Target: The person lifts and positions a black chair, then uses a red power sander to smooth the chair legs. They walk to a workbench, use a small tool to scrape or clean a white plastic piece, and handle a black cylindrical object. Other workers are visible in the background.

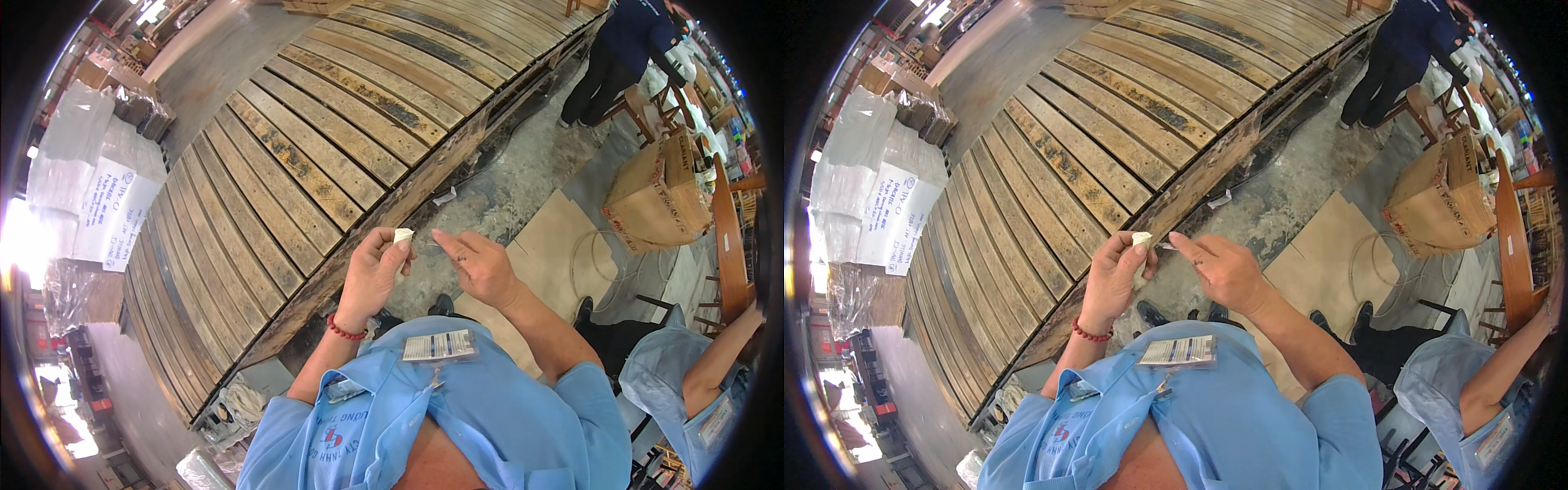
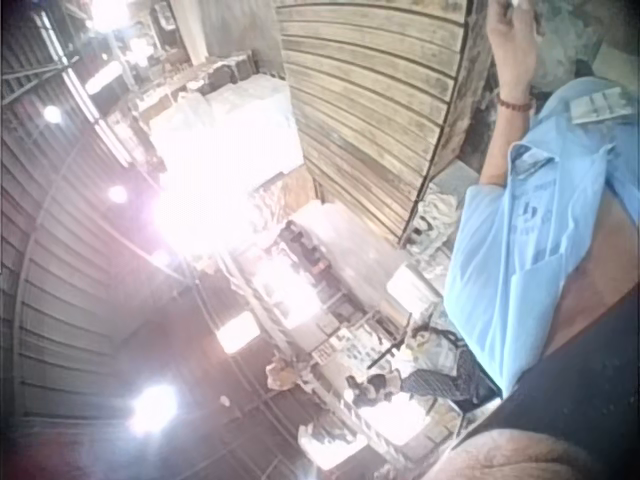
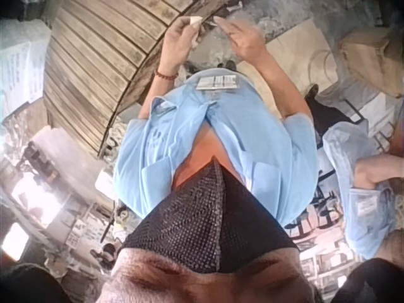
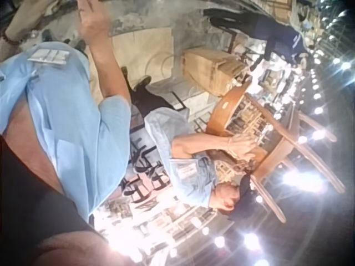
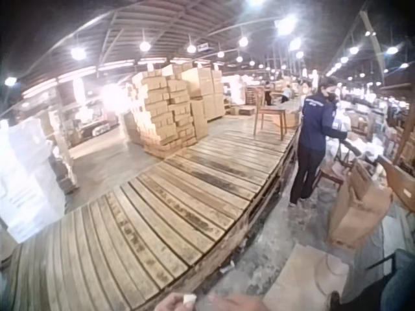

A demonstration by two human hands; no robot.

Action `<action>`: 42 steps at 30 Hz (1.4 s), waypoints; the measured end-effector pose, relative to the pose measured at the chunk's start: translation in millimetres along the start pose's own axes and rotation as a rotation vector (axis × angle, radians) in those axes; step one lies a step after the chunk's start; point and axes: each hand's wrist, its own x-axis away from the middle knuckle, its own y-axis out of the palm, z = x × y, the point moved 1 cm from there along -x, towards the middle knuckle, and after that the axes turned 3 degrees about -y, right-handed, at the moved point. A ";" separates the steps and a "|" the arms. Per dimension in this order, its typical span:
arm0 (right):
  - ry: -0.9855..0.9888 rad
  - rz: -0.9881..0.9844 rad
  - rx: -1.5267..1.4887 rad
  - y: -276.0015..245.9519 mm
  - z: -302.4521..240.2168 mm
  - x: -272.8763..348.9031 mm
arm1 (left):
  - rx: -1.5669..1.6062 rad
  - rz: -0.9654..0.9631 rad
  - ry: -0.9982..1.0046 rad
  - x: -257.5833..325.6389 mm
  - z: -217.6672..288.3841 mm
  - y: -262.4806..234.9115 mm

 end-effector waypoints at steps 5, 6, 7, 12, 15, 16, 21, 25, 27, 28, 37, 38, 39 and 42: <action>-0.045 -0.032 0.007 -1.3 -14.3 -14.2 | -0.146 0.037 0.041 6.3 4.7 -2.2; -0.045 -0.044 0.019 0.6 -15.5 -14.7 | -0.168 0.055 0.036 7.9 4.5 -2.5; -0.048 -0.048 0.028 2.7 -16.5 -15.0 | -0.187 0.066 0.041 9.5 4.4 -2.8; -0.052 -0.053 0.046 11.3 -21.6 -13.6 | -0.234 0.100 0.070 17.4 2.6 -5.1; -0.055 -0.052 0.053 14.0 -25.3 -12.6 | -0.225 0.126 0.072 20.8 1.4 -6.6; -0.055 -0.052 0.056 14.3 -26.4 -13.0 | -0.220 0.126 0.073 21.4 1.6 -7.2; -0.065 -0.053 0.065 16.8 -30.9 -13.5 | -0.258 0.135 0.054 25.0 1.9 -9.7; -0.062 -0.052 0.062 17.8 -34.9 -15.7 | -0.256 0.128 0.050 27.6 3.0 -11.1; -0.054 -0.058 0.060 17.8 -37.9 -17.0 | -0.253 0.127 0.054 28.9 3.0 -12.1; -0.054 -0.055 0.056 17.6 -39.6 -17.8 | -0.247 0.127 0.058 29.6 2.9 -12.6; -0.078 -0.025 0.053 38.6 -26.9 -1.6 | -0.121 0.119 0.080 39.1 -5.5 -17.0; -0.061 -0.017 0.086 43.0 -20.8 6.1 | -0.101 0.111 0.070 41.0 -6.5 -17.4; -0.021 -0.052 0.130 44.9 -13.5 15.4 | -0.050 0.112 0.067 43.3 -6.7 -18.3; 0.123 -0.096 0.207 39.5 6.5 44.9 | 0.071 0.090 0.063 46.6 -5.9 -24.4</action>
